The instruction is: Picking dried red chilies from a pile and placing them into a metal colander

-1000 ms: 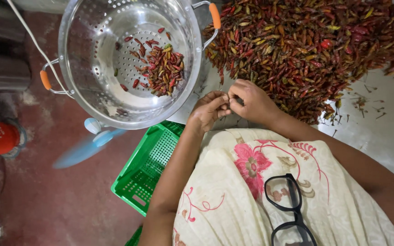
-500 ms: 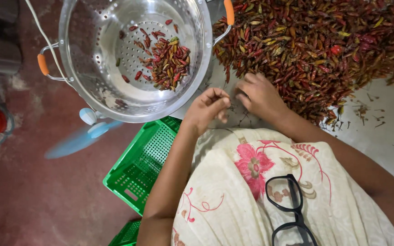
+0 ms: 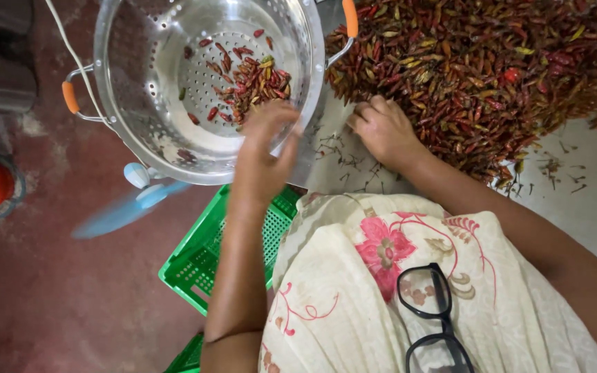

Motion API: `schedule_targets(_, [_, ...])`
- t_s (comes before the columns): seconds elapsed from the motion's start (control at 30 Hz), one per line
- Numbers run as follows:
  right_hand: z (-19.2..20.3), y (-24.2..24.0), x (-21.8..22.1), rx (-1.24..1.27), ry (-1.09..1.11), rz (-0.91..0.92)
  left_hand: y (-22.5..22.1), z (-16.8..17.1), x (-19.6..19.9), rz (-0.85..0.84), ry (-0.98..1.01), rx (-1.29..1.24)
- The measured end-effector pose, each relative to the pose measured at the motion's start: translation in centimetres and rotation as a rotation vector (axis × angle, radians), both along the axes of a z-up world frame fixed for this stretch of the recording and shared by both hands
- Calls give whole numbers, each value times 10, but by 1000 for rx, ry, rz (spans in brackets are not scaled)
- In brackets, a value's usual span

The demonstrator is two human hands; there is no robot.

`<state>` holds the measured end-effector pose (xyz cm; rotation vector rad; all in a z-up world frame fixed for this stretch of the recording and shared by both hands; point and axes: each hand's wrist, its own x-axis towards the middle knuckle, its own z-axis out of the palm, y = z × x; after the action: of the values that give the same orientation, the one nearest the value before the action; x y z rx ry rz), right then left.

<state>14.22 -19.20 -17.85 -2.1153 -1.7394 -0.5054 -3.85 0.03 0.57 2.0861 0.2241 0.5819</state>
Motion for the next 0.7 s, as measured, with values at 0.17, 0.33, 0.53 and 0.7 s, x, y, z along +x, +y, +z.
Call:
schedule_targets(0.17, [34,-24,-1,-83,533,-24,-50,-60,6,-27,290,-333])
schedule_targets(0.33, [76,-39,6,-74,626,-73,-49,-118,22,-34,615,-184])
schedule_targets(0.53, [65,-34,4,-159,469,-180,-67,-154,51,-66,601,251])
schedule_targets(0.7, [73,-4,5,-72,49,-99,-68,-224,70,-63,534,606])
